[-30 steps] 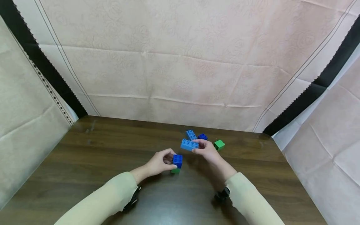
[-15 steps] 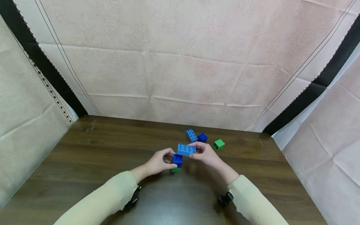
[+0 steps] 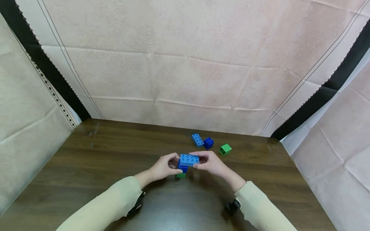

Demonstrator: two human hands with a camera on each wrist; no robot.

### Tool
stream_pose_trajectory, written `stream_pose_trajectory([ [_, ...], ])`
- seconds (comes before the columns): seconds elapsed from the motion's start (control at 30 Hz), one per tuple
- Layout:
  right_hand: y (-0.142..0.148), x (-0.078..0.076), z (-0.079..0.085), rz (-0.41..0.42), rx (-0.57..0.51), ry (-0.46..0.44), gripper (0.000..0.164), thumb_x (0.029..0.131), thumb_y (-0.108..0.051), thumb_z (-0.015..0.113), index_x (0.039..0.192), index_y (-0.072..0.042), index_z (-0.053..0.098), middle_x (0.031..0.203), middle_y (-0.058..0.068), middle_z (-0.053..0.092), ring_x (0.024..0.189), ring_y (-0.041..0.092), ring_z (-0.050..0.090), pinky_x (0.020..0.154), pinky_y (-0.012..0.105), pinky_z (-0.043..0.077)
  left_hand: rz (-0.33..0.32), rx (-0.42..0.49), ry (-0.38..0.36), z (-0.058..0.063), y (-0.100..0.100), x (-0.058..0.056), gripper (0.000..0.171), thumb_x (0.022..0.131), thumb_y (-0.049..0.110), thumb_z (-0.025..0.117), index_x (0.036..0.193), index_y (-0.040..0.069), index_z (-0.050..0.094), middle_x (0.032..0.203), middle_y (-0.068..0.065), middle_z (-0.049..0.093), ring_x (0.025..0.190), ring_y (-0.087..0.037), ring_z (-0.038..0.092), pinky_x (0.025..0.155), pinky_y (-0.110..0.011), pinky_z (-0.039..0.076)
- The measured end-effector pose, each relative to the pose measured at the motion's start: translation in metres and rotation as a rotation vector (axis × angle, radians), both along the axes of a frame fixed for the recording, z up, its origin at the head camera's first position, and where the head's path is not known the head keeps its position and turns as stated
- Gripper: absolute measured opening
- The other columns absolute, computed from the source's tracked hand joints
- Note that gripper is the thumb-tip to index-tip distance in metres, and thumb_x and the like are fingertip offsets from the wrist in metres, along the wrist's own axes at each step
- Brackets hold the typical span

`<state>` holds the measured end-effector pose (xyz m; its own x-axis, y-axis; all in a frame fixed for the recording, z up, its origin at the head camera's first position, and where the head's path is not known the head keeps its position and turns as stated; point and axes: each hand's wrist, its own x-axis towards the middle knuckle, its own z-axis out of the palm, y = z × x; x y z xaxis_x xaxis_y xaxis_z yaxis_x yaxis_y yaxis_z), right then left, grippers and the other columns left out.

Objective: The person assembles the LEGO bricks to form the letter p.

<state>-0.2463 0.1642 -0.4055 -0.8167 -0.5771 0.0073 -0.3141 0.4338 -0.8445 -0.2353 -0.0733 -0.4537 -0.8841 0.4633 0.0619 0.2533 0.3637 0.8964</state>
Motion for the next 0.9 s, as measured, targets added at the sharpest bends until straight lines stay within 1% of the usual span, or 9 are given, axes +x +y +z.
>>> stream_pose_trajectory([
  [0.2,-0.001,0.0,0.003,0.03,0.036,0.042,0.042,0.087,-0.017,0.066,0.128,-0.012,0.057,0.121,0.015,0.06,0.091,0.025,0.054,0.076,0.023,0.051,-0.003,-0.006,0.004,0.0,0.001,0.0,0.029,0.081,0.019,0.073,0.102,0.011,0.055,0.1,-0.006,0.062,0.092,-0.016,0.06,0.082,-0.03,0.055],
  [0.37,-0.002,0.0,0.006,0.053,0.07,0.084,0.041,0.088,-0.017,0.065,0.128,-0.012,0.057,0.124,0.013,0.06,0.093,0.022,0.054,0.078,0.026,0.052,-0.011,0.001,0.011,0.0,0.001,-0.001,0.029,0.082,0.019,0.073,0.102,0.011,0.055,0.1,-0.006,0.062,0.092,-0.016,0.06,0.082,-0.028,0.055],
  [0.4,-0.001,0.001,0.006,0.058,0.074,0.09,0.041,0.088,-0.017,0.065,0.128,-0.013,0.057,0.124,0.012,0.061,0.093,0.02,0.054,0.078,0.026,0.052,-0.014,0.002,0.012,0.001,0.0,-0.001,0.029,0.082,0.019,0.073,0.103,0.011,0.055,0.101,-0.006,0.062,0.093,-0.016,0.06,0.082,-0.028,0.055],
  [0.47,-0.004,0.007,0.014,0.067,0.089,0.098,0.041,0.088,-0.014,0.064,0.128,-0.01,0.057,0.124,0.014,0.061,0.092,0.02,0.054,0.078,0.028,0.052,-0.017,0.003,0.012,0.001,0.0,-0.001,0.029,0.082,0.019,0.073,0.103,0.011,0.054,0.101,-0.006,0.062,0.093,-0.016,0.06,0.082,-0.028,0.055],
  [0.63,-0.005,0.009,0.011,0.084,0.116,0.143,0.042,0.088,-0.015,0.064,0.129,-0.01,0.056,0.122,0.012,0.062,0.092,0.019,0.055,0.079,0.03,0.053,-0.022,0.006,0.01,0.0,0.0,-0.001,0.03,0.082,0.021,0.073,0.103,0.011,0.054,0.103,-0.007,0.062,0.093,-0.017,0.06,0.082,-0.029,0.055],
  [0.7,-0.003,0.004,0.003,0.083,0.113,0.158,0.042,0.088,-0.018,0.065,0.129,-0.013,0.056,0.122,0.01,0.063,0.093,0.018,0.055,0.079,0.029,0.053,-0.02,0.007,0.009,0.0,0.0,-0.001,0.03,0.082,0.021,0.073,0.103,0.011,0.054,0.103,-0.007,0.062,0.094,-0.017,0.06,0.082,-0.03,0.055],
  [0.83,-0.004,0.004,0.002,0.074,0.109,0.154,0.043,0.088,-0.018,0.066,0.129,-0.013,0.057,0.123,0.01,0.063,0.093,0.018,0.055,0.079,0.029,0.053,-0.02,0.009,0.007,0.001,0.0,0.0,0.03,0.082,0.02,0.073,0.103,0.011,0.054,0.103,-0.007,0.062,0.094,-0.017,0.06,0.082,-0.029,0.055],
  [0.9,-0.004,0.004,0.002,0.074,0.11,0.153,0.043,0.088,-0.018,0.066,0.129,-0.013,0.056,0.123,0.01,0.062,0.093,0.018,0.055,0.079,0.031,0.054,-0.023,0.013,0.005,0.001,-0.001,-0.001,0.03,0.082,0.02,0.073,0.104,0.011,0.054,0.103,-0.007,0.062,0.094,-0.017,0.06,0.082,-0.029,0.055],
])
